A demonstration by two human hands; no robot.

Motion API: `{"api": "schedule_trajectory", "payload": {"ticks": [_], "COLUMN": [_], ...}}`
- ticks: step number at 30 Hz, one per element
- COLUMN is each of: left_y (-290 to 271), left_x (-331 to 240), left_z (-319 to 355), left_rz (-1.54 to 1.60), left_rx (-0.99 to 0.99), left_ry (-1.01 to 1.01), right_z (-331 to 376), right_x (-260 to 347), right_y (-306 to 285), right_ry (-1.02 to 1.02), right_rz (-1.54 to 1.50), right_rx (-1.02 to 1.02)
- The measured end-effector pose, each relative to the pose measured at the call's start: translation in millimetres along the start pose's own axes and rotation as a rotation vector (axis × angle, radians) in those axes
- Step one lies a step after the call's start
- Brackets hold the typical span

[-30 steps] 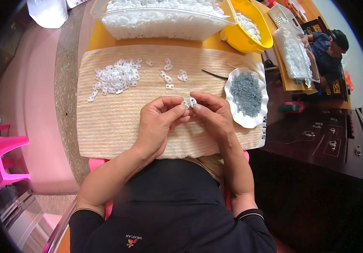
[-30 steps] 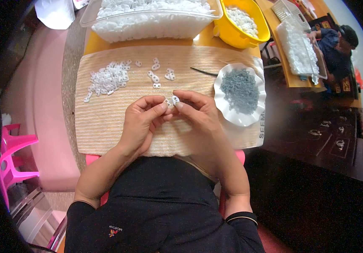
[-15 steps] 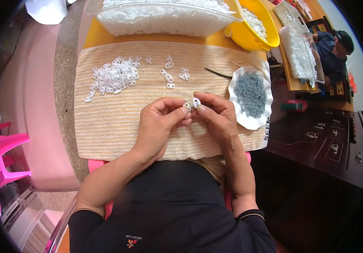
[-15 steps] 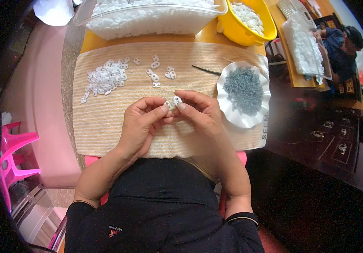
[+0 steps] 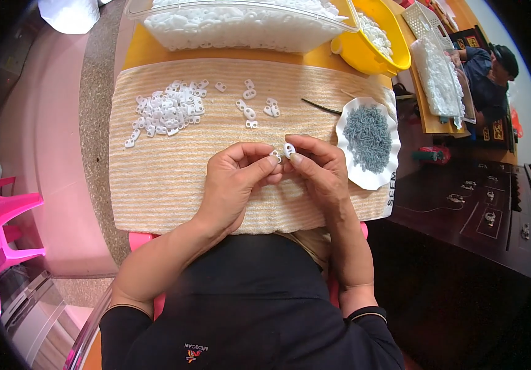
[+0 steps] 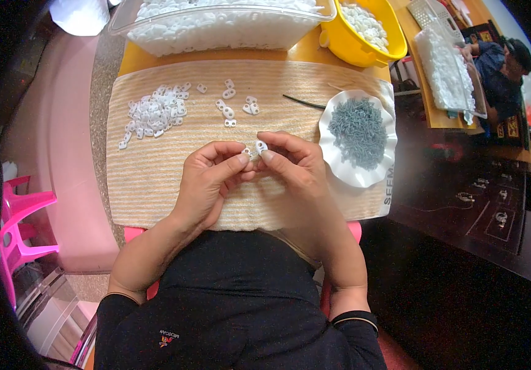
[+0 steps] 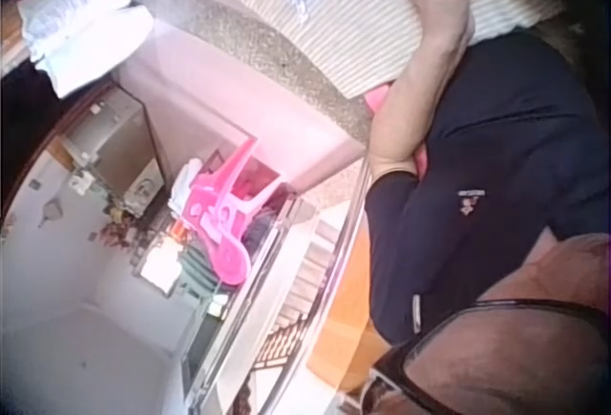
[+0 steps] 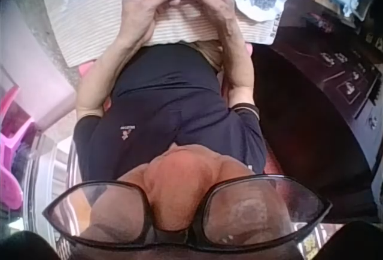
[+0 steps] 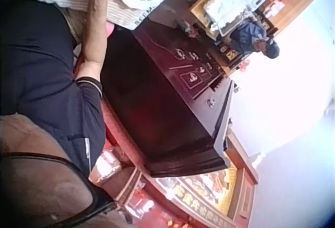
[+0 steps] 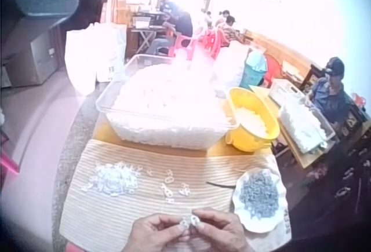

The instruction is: Assembling small white plastic components by inserting metal pins or screws using tweezers.

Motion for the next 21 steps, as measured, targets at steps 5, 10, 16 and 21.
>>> {"api": "schedule_trajectory", "payload": {"ticks": [5, 10, 16, 21], "left_y": [0, 1, 0, 1], "left_x": [0, 0, 1, 3], "left_z": [0, 0, 0, 1], "left_rz": [-0.007, -0.006, -0.013, -0.026], "left_rx": [0.004, 0.004, 0.013, 0.024], "left_ry": [0.004, 0.002, 0.000, -0.022], "right_z": [0, 2, 2, 3], "right_x": [-2, 4, 6, 6], "right_y": [-1, 5, 9, 9], "right_ry": [-0.005, -0.019, -0.026, -0.024], "right_rz": [0.009, 0.067, 0.104, 0.132], "right_rx": [0.003, 0.008, 0.031, 0.025]}}
Point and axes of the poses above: each hand's wrist, its own z-axis away from the middle knuckle, its own y-axis out of the palm, x = y × z, the point moved 9 cm from there along -z, towards the middle knuckle, and after that the axes turned 15 degrees about y, right-handed, at the moved point
